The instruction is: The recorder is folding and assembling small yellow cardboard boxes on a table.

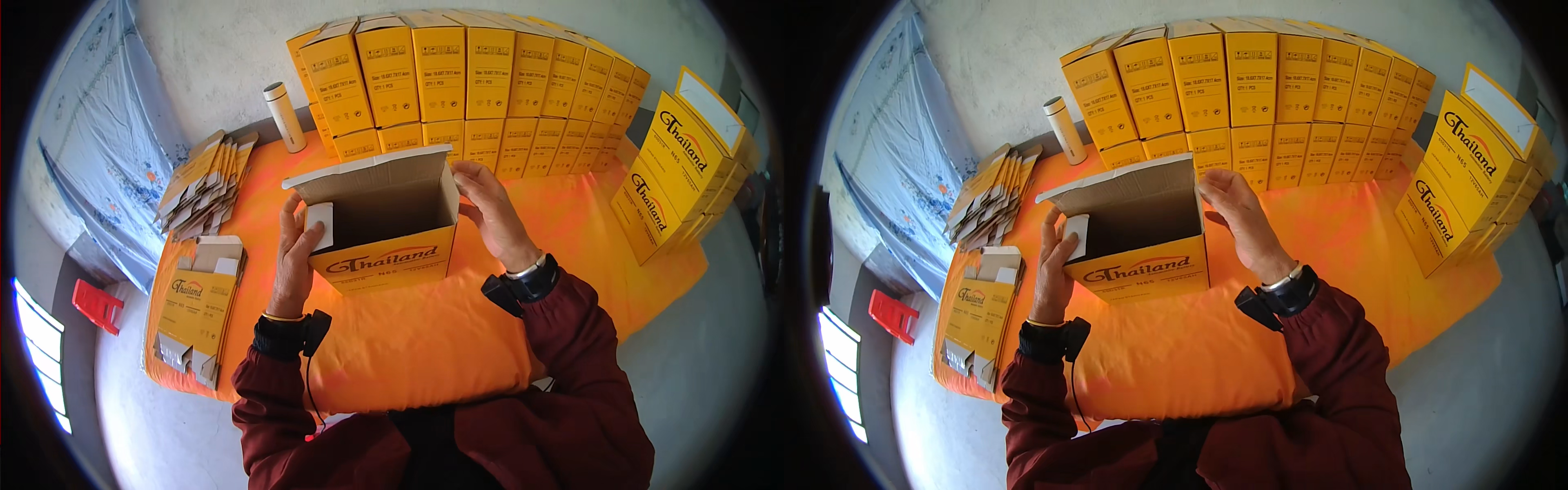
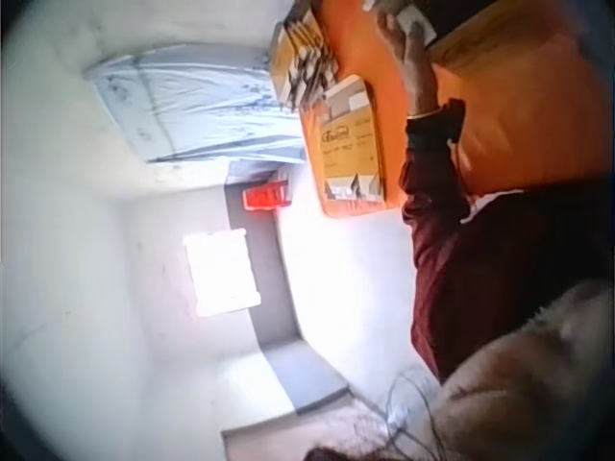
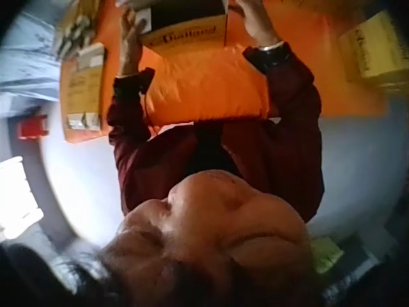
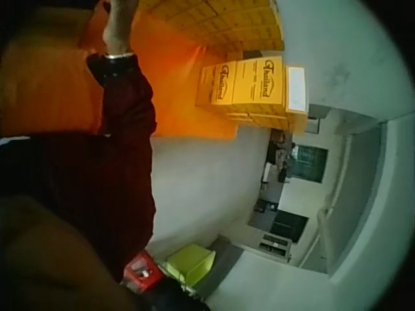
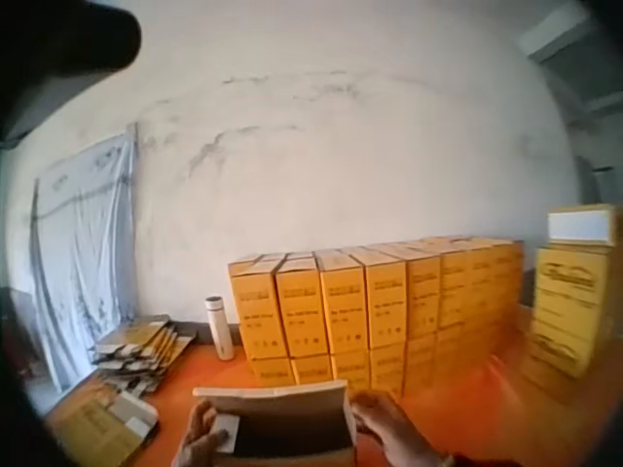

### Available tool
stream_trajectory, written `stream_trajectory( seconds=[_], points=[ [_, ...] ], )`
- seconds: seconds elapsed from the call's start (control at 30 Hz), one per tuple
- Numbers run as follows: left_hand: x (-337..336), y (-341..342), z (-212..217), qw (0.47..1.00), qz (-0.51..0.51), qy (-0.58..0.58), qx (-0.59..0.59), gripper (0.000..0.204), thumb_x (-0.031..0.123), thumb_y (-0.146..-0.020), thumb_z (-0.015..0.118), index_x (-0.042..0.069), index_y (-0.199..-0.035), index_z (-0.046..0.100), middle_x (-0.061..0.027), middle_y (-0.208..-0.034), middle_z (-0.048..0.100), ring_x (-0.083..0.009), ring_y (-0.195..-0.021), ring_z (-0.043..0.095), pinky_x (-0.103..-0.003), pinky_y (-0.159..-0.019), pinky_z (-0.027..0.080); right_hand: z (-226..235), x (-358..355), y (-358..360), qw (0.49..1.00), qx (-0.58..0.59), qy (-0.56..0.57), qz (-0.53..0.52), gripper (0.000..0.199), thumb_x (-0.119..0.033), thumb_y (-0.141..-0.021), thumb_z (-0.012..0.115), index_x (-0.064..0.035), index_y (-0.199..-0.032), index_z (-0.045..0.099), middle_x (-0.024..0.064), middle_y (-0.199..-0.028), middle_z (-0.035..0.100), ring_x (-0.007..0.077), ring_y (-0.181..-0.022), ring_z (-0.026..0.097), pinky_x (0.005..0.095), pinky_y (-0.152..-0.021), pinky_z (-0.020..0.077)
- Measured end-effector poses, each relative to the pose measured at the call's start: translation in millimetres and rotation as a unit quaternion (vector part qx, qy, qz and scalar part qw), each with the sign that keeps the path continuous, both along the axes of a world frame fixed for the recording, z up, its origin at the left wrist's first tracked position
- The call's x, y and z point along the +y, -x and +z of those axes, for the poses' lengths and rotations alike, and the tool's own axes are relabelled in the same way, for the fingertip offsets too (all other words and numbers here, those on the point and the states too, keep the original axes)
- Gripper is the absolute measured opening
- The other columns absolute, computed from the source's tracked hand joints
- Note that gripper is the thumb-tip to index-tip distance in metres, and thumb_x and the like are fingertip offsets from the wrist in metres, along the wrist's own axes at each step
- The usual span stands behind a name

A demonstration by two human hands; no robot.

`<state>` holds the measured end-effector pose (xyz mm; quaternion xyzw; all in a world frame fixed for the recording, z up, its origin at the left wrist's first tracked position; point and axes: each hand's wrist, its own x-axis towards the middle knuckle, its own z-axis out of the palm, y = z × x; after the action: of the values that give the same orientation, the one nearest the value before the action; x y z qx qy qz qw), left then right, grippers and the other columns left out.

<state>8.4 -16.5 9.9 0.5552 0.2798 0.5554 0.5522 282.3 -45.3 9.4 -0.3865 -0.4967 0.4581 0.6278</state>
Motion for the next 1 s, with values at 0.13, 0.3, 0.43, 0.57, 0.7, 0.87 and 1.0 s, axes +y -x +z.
stream_trajectory(
  seconds=[0.13, 0.3, 0.43, 0.57, 0.7, 0.87, 1.0],
  points=[
    [8.2, -2.1, -5.0, 0.998, 0.055, -0.032, 0.016, 0.050, 0.003, -0.087, 0.044, 0.008, -0.136, 0.035, -0.0122, -0.133, 0.044, -0.0172, -0.118, 0.047, -0.030, -0.099, 0.037, 4.5, 4.1, 0.3, 0.996, 0.060, 0.043, 0.043, 0.044, -0.042, -0.092, 0.057, -0.0093, -0.120, 0.053, 0.0004, -0.114, 0.057, 0.0115, -0.112, 0.050, 0.0341, -0.096, 0.0372],
    [22.7, 3.9, -15.1, 0.980, 0.113, -0.156, 0.044, 0.059, -0.004, -0.082, 0.046, 0.010, -0.138, 0.036, -0.0135, -0.138, 0.040, -0.0179, -0.123, 0.043, -0.032, -0.101, 0.037, -0.8, 6.7, -2.6, 0.994, 0.052, 0.048, 0.080, 0.042, -0.040, -0.094, 0.054, -0.0105, -0.123, 0.053, -0.0034, -0.112, 0.057, 0.0094, -0.107, 0.050, 0.0297, -0.090, 0.0389],
    [19.3, 8.8, -6.5, 0.992, 0.021, -0.110, 0.054, 0.062, -0.006, -0.081, 0.046, 0.010, -0.140, 0.036, -0.0126, -0.140, 0.038, -0.0183, -0.125, 0.039, -0.034, -0.103, 0.035, -0.1, 5.9, -3.7, 0.993, 0.052, 0.056, 0.090, 0.042, -0.037, -0.094, 0.054, -0.0095, -0.126, 0.051, -0.0027, -0.113, 0.056, 0.0098, -0.105, 0.051, 0.0272, -0.088, 0.0398],
    [17.6, 1.6, -1.7, 0.992, 0.021, -0.116, 0.052, 0.067, -0.006, -0.078, 0.046, 0.010, -0.142, 0.034, -0.0126, -0.140, 0.039, -0.0204, -0.127, 0.039, -0.035, -0.108, 0.029, -6.4, 3.3, 6.4, 0.997, 0.016, 0.009, 0.080, 0.043, -0.028, -0.093, 0.056, -0.0078, -0.130, 0.047, 0.0021, -0.118, 0.055, 0.0124, -0.108, 0.051, 0.0287, -0.092, 0.0395],
    [14.7, -1.1, -1.5, 0.985, 0.065, -0.149, 0.063, 0.064, -0.007, -0.078, 0.045, 0.008, -0.139, 0.036, -0.0092, -0.135, 0.043, -0.0203, -0.124, 0.041, -0.035, -0.105, 0.032, -6.4, 2.3, 8.5, 0.997, 0.002, -0.011, 0.082, 0.044, -0.017, -0.090, 0.055, -0.0073, -0.132, 0.043, 0.0072, -0.123, 0.054, 0.0144, -0.112, 0.050, 0.0301, -0.097, 0.0384],
    [25.8, 5.2, -14.7, 0.976, 0.108, -0.188, 0.032, 0.054, -0.005, -0.080, 0.048, 0.008, -0.131, 0.041, -0.0065, -0.128, 0.048, -0.0202, -0.121, 0.044, -0.035, -0.102, 0.037, -0.4, -2.1, 16.9, 0.995, 0.009, -0.057, 0.076, 0.043, -0.010, -0.086, 0.053, -0.0088, -0.129, 0.043, 0.0090, -0.127, 0.051, 0.0148, -0.117, 0.048, 0.0306, -0.100, 0.0373],
    [16.2, 3.2, -13.0, 0.992, 0.051, -0.111, -0.032, 0.043, -0.002, -0.081, 0.054, 0.009, -0.122, 0.048, -0.0072, -0.127, 0.048, -0.0212, -0.121, 0.043, -0.036, -0.103, 0.034, -12.3, 3.6, 14.0, 0.991, -0.028, -0.116, 0.068, 0.041, -0.018, -0.086, 0.060, -0.0092, -0.123, 0.045, 0.0097, -0.131, 0.047, 0.0170, -0.122, 0.044, 0.0334, -0.101, 0.0358]
  ],
)
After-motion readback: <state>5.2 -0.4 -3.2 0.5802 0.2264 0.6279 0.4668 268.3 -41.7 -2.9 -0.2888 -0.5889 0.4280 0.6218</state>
